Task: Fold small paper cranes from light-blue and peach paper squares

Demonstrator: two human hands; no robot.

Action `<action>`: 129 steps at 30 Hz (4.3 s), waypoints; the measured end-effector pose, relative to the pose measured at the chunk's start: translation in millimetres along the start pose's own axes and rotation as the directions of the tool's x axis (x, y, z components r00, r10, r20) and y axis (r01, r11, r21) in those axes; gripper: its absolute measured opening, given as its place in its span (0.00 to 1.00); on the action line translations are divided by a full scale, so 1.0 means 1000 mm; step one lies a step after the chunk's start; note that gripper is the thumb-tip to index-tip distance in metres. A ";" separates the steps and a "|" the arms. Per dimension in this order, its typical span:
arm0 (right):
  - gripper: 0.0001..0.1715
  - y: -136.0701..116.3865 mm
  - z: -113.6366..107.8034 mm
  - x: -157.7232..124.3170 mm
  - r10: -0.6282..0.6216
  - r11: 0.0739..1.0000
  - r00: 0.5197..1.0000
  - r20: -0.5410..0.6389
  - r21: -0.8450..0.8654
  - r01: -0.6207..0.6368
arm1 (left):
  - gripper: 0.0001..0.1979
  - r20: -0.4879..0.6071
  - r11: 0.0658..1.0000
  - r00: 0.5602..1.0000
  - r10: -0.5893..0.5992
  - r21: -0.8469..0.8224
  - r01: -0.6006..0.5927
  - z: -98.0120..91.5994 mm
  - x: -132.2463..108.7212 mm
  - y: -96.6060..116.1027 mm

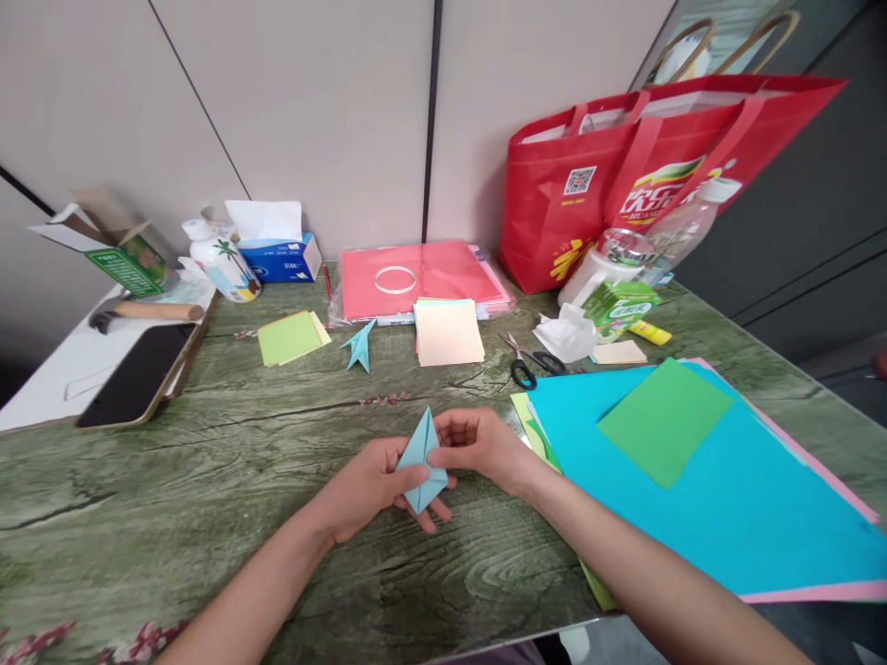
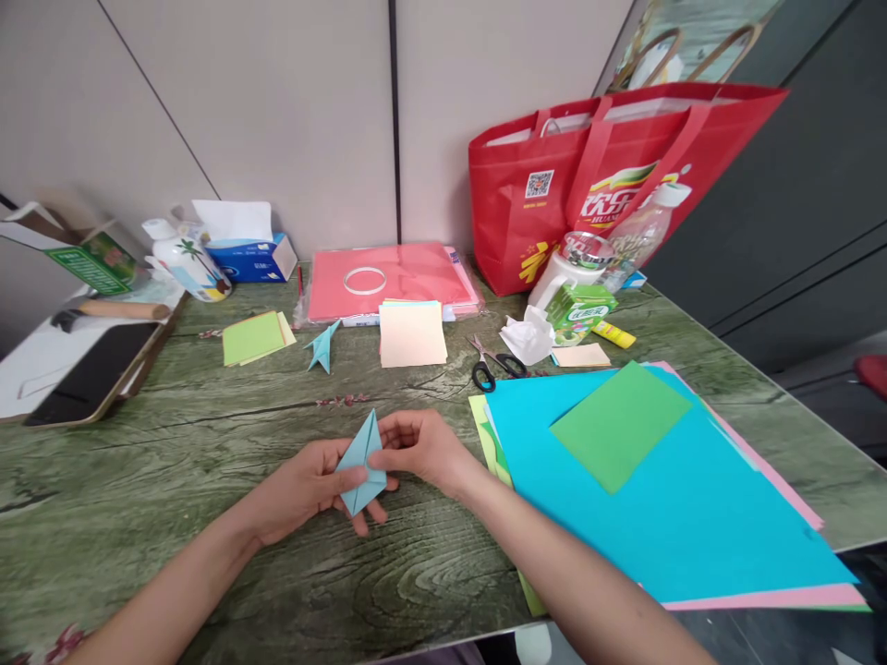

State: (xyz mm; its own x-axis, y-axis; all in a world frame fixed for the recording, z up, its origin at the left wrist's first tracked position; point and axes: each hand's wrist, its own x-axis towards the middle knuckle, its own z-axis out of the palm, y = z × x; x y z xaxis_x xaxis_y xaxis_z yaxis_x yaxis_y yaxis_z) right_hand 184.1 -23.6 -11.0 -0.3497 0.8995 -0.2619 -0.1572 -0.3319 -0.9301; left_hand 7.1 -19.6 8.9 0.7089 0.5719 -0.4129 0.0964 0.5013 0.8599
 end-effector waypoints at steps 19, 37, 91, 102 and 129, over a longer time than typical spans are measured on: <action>0.13 -0.001 -0.006 0.003 -0.047 0.998 0.995 -0.084 0.039 0.050 | 0.17 0.020 0.998 1.000 -0.004 0.060 0.002 0.009 0.000 0.002; 0.13 -0.002 -0.009 0.002 0.003 0.998 0.997 -0.079 0.062 0.002 | 0.15 0.026 0.995 1.000 -0.015 0.095 0.013 0.006 0.002 -0.002; 0.20 0.001 0.001 0.002 -0.077 0.943 0.994 -0.074 -0.328 0.049 | 0.20 -0.109 0.998 0.992 -0.060 0.004 0.061 0.006 0.003 -0.006; 0.19 0.000 0.007 0.004 -0.066 0.981 0.996 -0.052 -0.187 0.055 | 0.17 -0.119 0.996 0.991 -0.067 -0.073 0.058 0.005 0.002 -0.006; 0.20 0.000 0.003 0.001 -0.045 0.968 0.998 -0.038 -0.250 0.034 | 0.20 -0.260 0.992 0.957 0.125 0.046 -0.117 0.004 0.004 -0.013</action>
State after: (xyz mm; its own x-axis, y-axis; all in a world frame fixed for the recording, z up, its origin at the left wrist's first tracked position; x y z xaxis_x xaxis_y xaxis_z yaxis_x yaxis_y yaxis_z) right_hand 180.8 -23.6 -10.9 -0.3066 0.9237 -0.2299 0.0670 -0.2200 -0.9732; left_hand 11.9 -26.3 -2.4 0.5089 0.7792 -0.3660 0.0445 0.4007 0.9151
